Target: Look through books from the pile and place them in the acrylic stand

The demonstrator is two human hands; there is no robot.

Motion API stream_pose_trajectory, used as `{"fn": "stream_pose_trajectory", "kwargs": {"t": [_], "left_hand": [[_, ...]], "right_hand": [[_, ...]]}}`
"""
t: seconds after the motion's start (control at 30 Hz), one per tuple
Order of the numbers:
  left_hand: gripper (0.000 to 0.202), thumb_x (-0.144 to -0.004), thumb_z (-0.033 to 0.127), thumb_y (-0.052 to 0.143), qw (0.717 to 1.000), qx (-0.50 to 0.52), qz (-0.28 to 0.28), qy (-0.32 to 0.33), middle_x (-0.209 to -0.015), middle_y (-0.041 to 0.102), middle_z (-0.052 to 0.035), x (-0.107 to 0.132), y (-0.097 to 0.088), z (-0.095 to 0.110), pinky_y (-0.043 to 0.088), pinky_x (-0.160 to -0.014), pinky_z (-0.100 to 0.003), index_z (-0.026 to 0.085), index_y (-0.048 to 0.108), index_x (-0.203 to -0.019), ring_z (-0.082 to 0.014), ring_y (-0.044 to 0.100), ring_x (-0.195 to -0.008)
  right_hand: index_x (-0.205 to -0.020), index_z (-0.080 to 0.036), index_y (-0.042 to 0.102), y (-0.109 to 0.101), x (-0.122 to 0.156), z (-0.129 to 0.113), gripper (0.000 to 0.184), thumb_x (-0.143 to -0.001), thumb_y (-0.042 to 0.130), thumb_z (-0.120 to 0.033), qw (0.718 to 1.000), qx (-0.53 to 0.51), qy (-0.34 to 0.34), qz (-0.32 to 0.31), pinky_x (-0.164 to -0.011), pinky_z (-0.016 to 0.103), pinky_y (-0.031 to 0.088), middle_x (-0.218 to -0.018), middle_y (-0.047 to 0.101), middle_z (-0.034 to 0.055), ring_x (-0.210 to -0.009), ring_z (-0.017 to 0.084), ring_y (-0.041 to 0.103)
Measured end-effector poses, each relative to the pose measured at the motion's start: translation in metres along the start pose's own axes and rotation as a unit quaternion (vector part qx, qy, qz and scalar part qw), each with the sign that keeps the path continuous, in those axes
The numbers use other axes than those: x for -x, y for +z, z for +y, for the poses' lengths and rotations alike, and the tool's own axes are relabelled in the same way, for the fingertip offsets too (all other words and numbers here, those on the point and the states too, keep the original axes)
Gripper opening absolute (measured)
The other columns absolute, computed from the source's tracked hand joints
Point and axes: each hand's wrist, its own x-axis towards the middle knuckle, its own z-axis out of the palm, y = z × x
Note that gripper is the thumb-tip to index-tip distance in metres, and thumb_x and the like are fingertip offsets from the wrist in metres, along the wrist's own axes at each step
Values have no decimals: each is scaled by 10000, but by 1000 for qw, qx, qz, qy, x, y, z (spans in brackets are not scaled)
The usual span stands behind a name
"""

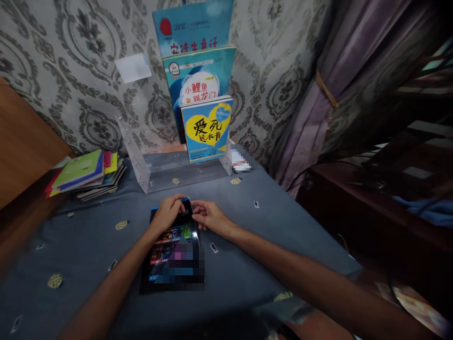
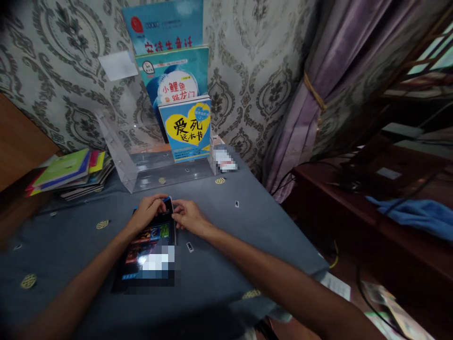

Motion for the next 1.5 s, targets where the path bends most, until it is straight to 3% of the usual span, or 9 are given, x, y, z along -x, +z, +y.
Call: {"fn": "stream_pose_trajectory", "kwargs": {"t": [0.23,0.4,0.53,0.7,0.9,1.1,1.2,1.33,1.5], "left_hand": [[407,-794,168,448,999,-8,30,44,-689,654,31,3,5,-3,422,-630,-251,154,612,-1166,-146,572,-633],[294,-820,140,466,995,-46,36,83,-861,675,1,7,7,1,460,-720,-269,194,613,-1069,-158,610,-762],[246,-809,93,481,971,-160,26,178,-973,651,-48,13,8,5,469,-880,-325,192,637,-970,-208,605,-964],[202,-878,162,502,938,-261,0,227,-1024,629,-83,22,9,12,481,-883,-350,166,636,-1029,-231,590,-978],[243,-901,283,586,907,-341,-48,243,-1135,634,-136,37,12,18,462,-953,-368,122,656,-1069,-266,581,-1077],[600,-861,634,605,890,-346,-64,289,-1214,641,-170,85,27,32,437,-1003,-429,118,635,-1164,-314,572,-1156],[589,-868,613,616,895,-338,-63,285,-1249,643,-142,107,32,36,408,-1049,-437,151,598,-1232,-310,549,-1220],[472,-896,506,645,905,-323,-47,274,-1228,654,-109,116,31,35,423,-1047,-412,181,590,-1233,-271,577,-1191],[389,-891,501,652,880,-373,-9,295,-1103,669,-102,116,35,33,479,-959,-379,158,631,-1073,-263,616,-1077]], "right_hand": [[-1268,-202,539,0,-2,6,583,-693,629,-163,1000,-8,-21,22,-356,161,357,-732,607,-68,-440,65,541],[-1264,-210,514,-7,-9,9,650,-637,671,-280,998,-1,-45,51,-385,178,358,-679,583,-85,-470,86,529],[-1233,-196,538,-15,-17,9,651,-616,695,-328,995,27,-52,75,-407,203,384,-664,581,-71,-476,97,515],[-1206,-183,579,-22,-20,13,578,-682,681,-406,989,108,-72,75,-452,254,472,-715,633,-16,-523,133,557],[-1117,-205,675,-26,-7,11,348,-803,586,-326,920,324,-193,101,-801,396,558,-1027,734,97,-873,241,676],[-1105,-198,701,-25,-4,11,322,-870,502,-295,866,421,-265,44,-983,455,499,-1101,738,92,-1081,269,645],[-1146,-177,688,-25,-8,17,343,-888,480,-264,846,448,-285,46,-1020,468,483,-1195,715,116,-1147,273,628],[-1214,-191,670,-23,-12,25,369,-901,480,-236,823,486,-287,63,-1067,477,454,-1329,654,121,-1242,276,589],[-1276,-193,645,-18,-10,24,397,-920,470,-216,818,509,-261,66,-1088,496,427,-1403,600,127,-1313,275,537]]}}
